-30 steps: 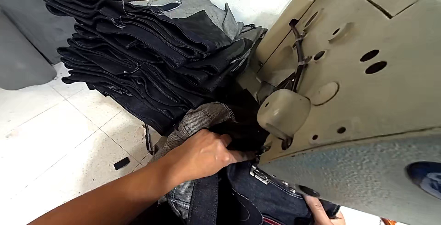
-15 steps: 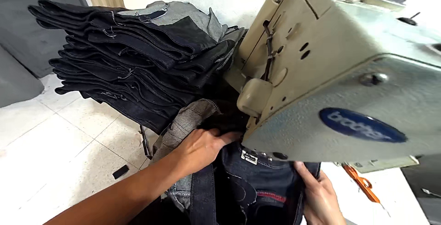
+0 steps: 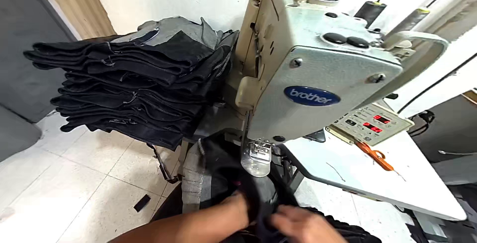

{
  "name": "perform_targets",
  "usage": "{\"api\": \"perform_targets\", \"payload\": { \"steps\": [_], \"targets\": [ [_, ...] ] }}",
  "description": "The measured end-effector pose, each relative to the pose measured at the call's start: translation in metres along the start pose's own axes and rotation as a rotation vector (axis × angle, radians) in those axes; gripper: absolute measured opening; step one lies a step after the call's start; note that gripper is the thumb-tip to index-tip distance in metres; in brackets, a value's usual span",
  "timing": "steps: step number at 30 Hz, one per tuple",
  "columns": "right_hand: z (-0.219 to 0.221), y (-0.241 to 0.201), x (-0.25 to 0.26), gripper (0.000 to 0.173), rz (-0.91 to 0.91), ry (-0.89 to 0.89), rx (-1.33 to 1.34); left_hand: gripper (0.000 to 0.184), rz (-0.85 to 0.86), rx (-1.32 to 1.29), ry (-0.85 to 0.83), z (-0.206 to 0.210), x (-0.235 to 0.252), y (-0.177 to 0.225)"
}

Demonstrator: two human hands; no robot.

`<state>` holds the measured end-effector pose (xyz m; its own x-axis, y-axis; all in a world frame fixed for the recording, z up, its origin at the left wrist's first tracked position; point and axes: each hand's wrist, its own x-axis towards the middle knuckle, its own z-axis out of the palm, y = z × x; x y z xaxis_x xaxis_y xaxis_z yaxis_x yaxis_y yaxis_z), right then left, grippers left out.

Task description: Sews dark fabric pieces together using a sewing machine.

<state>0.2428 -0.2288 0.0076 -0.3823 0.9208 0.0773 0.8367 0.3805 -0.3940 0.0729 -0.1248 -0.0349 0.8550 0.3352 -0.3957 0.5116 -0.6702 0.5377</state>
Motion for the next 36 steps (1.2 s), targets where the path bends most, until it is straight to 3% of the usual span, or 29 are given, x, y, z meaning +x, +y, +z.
{"api": "perform_targets", "payload": {
  "steps": [1, 3, 4, 6, 8, 10, 11, 13, 15, 16, 18, 20, 22, 24, 26, 28, 32, 36],
  "targets": [
    [-0.012, 0.018, -0.011, 0.023, 0.058, 0.076, -0.012, 0.025, 0.226, 0.32, 0.18, 0.0, -0.008, -0.003],
    [-0.027, 0.05, -0.025, 0.032, 0.109, 0.241, 0.015, 0.021, 0.499, 0.602, 0.607, -0.013, -0.03, -0.01],
    [-0.026, 0.06, -0.027, 0.031, 0.1, 0.321, 0.071, 0.021, 0.518, 0.673, 0.837, -0.025, -0.044, -0.014],
    [-0.015, 0.068, -0.018, 0.027, 0.078, 0.468, 0.283, 0.02, 0.304, 0.661, 1.085, -0.056, -0.061, -0.027],
    [-0.005, 0.059, -0.002, 0.027, 0.084, 0.568, 0.502, 0.026, 0.173, 0.346, 1.014, -0.075, -0.066, -0.052],
    [-0.006, 0.045, 0.006, 0.026, 0.123, 0.554, 0.643, 0.015, 0.183, -0.008, 0.814, -0.081, -0.088, -0.061],
    [-0.009, 0.04, 0.006, 0.025, 0.16, 0.497, 0.71, 0.026, 0.208, -0.127, 0.745, -0.085, -0.099, -0.053],
    [-0.007, 0.035, 0.007, 0.021, 0.311, 0.39, 0.853, 0.04, 0.161, -0.364, 0.62, -0.092, -0.102, -0.042],
    [0.006, 0.057, 0.025, 0.018, 0.563, 0.449, 0.912, 0.038, -0.084, -0.534, 0.529, -0.102, -0.064, -0.052],
    [0.012, 0.077, 0.042, 0.02, 0.631, 0.527, 0.853, 0.035, -0.161, -0.583, 0.53, -0.107, -0.033, -0.063],
    [0.008, 0.119, 0.082, 0.018, 0.669, 0.671, 0.569, 0.028, -0.106, -0.578, 0.705, -0.12, 0.03, -0.081],
    [-0.004, 0.143, 0.11, 0.025, 0.777, 0.621, 0.432, 0.029, 0.169, -0.577, 0.99, -0.12, 0.089, -0.112],
    [0.002, 0.145, 0.11, 0.032, 0.831, 0.508, 0.461, 0.036, 0.213, -0.821, 0.926, -0.118, 0.093, -0.108],
    [0.036, 0.127, 0.081, 0.027, 0.604, 0.537, 0.449, 0.023, 0.073, -1.048, 0.71, -0.108, 0.047, -0.082],
    [0.058, 0.099, 0.057, 0.034, 0.353, 0.573, 0.492, 0.014, 0.124, -1.122, 0.603, -0.091, 0.015, -0.07],
    [0.064, 0.086, 0.037, 0.039, 0.262, 0.556, 0.418, 0.018, 0.228, -1.013, 0.566, -0.07, 0.003, -0.079],
    [0.021, 0.056, 0.02, 0.018, 0.084, 0.619, -0.136, 0.046, 0.056, -0.468, 0.712, -0.075, -0.018, -0.071],
    [0.026, 0.007, 0.017, 0.029, -0.205, 0.368, -0.287, 0.038, -0.059, -0.611, 0.566, -0.085, -0.013, -0.07]
  ]
}}
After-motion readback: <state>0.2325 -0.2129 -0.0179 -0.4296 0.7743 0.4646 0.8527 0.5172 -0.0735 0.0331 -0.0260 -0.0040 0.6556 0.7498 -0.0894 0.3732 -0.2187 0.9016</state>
